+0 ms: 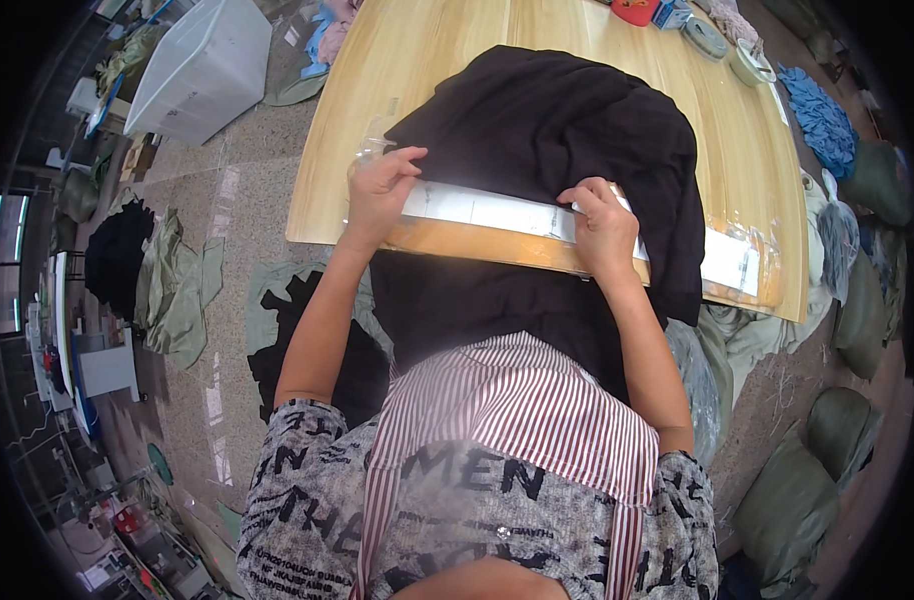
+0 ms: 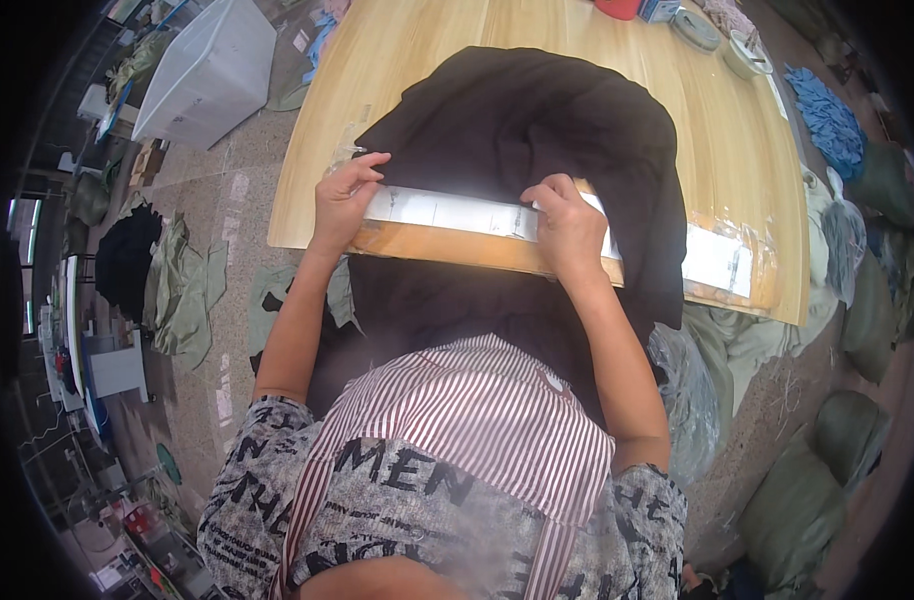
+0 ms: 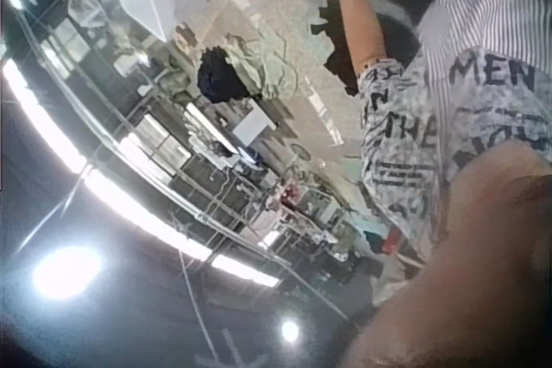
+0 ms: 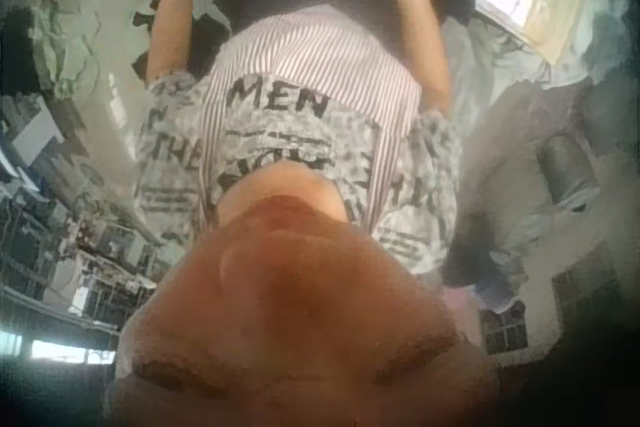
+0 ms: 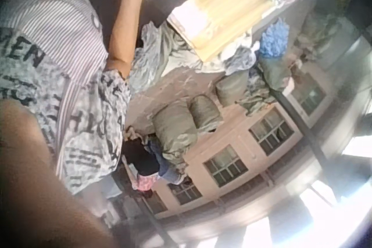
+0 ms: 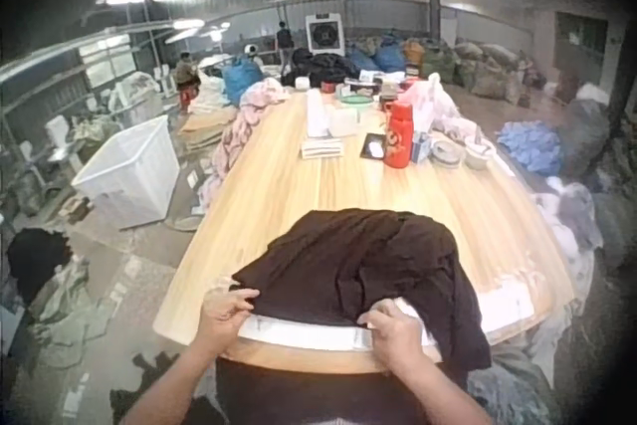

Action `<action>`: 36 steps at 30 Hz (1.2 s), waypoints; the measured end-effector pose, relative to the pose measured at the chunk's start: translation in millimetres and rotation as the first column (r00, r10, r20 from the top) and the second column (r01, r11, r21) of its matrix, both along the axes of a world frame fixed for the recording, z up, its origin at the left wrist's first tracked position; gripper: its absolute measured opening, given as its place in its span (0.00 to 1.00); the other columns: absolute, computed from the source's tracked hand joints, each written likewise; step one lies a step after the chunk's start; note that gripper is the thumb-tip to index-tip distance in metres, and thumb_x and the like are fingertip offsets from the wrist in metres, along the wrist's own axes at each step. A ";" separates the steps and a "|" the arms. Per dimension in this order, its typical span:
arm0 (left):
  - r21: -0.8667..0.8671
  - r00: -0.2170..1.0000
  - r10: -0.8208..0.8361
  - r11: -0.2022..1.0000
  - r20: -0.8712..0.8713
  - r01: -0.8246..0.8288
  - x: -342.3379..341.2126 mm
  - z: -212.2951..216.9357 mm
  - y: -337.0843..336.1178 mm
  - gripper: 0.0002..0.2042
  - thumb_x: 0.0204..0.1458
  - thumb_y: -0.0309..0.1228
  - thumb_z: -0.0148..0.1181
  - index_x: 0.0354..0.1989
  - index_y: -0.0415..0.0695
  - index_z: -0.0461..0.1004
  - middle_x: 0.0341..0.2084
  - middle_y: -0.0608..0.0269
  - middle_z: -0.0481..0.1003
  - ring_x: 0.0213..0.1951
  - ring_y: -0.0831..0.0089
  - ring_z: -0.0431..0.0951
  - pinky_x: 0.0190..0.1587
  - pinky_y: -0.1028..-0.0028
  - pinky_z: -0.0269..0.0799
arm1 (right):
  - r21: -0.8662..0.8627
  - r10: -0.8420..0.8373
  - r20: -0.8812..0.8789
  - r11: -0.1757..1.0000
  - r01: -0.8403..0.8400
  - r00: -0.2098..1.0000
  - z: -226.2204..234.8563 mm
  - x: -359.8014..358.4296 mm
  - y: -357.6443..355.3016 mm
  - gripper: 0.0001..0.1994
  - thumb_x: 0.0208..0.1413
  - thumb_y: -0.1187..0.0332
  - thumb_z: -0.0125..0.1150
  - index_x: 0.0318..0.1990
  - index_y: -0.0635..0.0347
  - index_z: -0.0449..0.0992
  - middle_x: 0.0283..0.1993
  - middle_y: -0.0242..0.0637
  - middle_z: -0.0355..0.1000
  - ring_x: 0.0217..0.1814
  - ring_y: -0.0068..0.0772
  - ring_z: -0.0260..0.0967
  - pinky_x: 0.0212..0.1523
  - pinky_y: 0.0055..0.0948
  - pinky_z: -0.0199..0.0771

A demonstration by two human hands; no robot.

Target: Marking black garments with a white marker using a template on a production table.

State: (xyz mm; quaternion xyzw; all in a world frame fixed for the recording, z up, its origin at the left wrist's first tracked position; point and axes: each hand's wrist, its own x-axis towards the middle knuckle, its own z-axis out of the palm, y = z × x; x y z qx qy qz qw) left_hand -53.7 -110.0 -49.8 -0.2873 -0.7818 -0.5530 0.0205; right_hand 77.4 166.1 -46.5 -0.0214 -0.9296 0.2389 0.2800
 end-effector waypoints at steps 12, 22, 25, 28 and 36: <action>-0.170 0.985 -0.027 0.985 -0.173 -0.002 8.7 -8.1 -6.0 0.07 0.47 0.13 0.55 0.33 0.36 0.74 0.47 0.54 0.76 0.51 0.61 0.75 0.53 0.69 0.68 | -0.033 0.016 -0.045 0.999 -0.017 0.999 1.2 2.3 0.6 0.12 0.39 0.83 0.56 0.26 0.51 0.77 0.31 0.25 0.72 0.28 0.33 0.72 0.26 0.33 0.71; -0.339 0.832 -0.108 0.935 -0.545 -0.100 77.0 13.4 75.8 0.14 0.46 0.22 0.58 0.44 0.40 0.73 0.50 0.53 0.72 0.59 0.52 0.65 0.61 0.54 0.59 | -0.010 0.004 -0.052 1.000 -0.005 0.999 -5.8 0.7 0.6 0.10 0.39 0.80 0.55 0.27 0.51 0.77 0.33 0.27 0.72 0.27 0.36 0.73 0.28 0.34 0.72; -0.486 0.878 -0.209 0.874 -0.431 -0.030 89.3 1.1 97.5 0.23 0.46 0.37 0.63 0.51 0.43 0.71 0.57 0.51 0.65 0.64 0.52 0.58 0.63 0.46 0.50 | -0.018 -0.015 -0.037 1.000 0.014 0.999 -4.9 2.6 3.6 0.09 0.39 0.79 0.57 0.27 0.51 0.78 0.33 0.27 0.72 0.29 0.36 0.73 0.28 0.34 0.72; -0.586 0.893 -0.244 0.810 -0.379 -0.027 95.5 -1.2 95.3 0.33 0.42 0.49 0.65 0.57 0.46 0.68 0.61 0.49 0.59 0.66 0.50 0.52 0.64 0.43 0.43 | -0.066 0.031 0.040 0.997 -0.028 0.999 1.6 4.5 5.9 0.09 0.41 0.77 0.57 0.29 0.51 0.79 0.35 0.28 0.73 0.29 0.37 0.73 0.31 0.34 0.73; -0.591 0.919 -0.223 0.806 -0.326 -0.014 100.7 6.9 95.8 0.39 0.36 0.50 0.70 0.59 0.50 0.66 0.62 0.46 0.57 0.67 0.45 0.49 0.64 0.43 0.44 | -0.673 0.191 0.216 0.739 0.005 0.958 30.5 -0.8 -5.8 0.13 0.58 0.62 0.57 0.29 0.62 0.79 0.26 0.35 0.74 0.24 0.27 0.69 0.31 0.28 0.69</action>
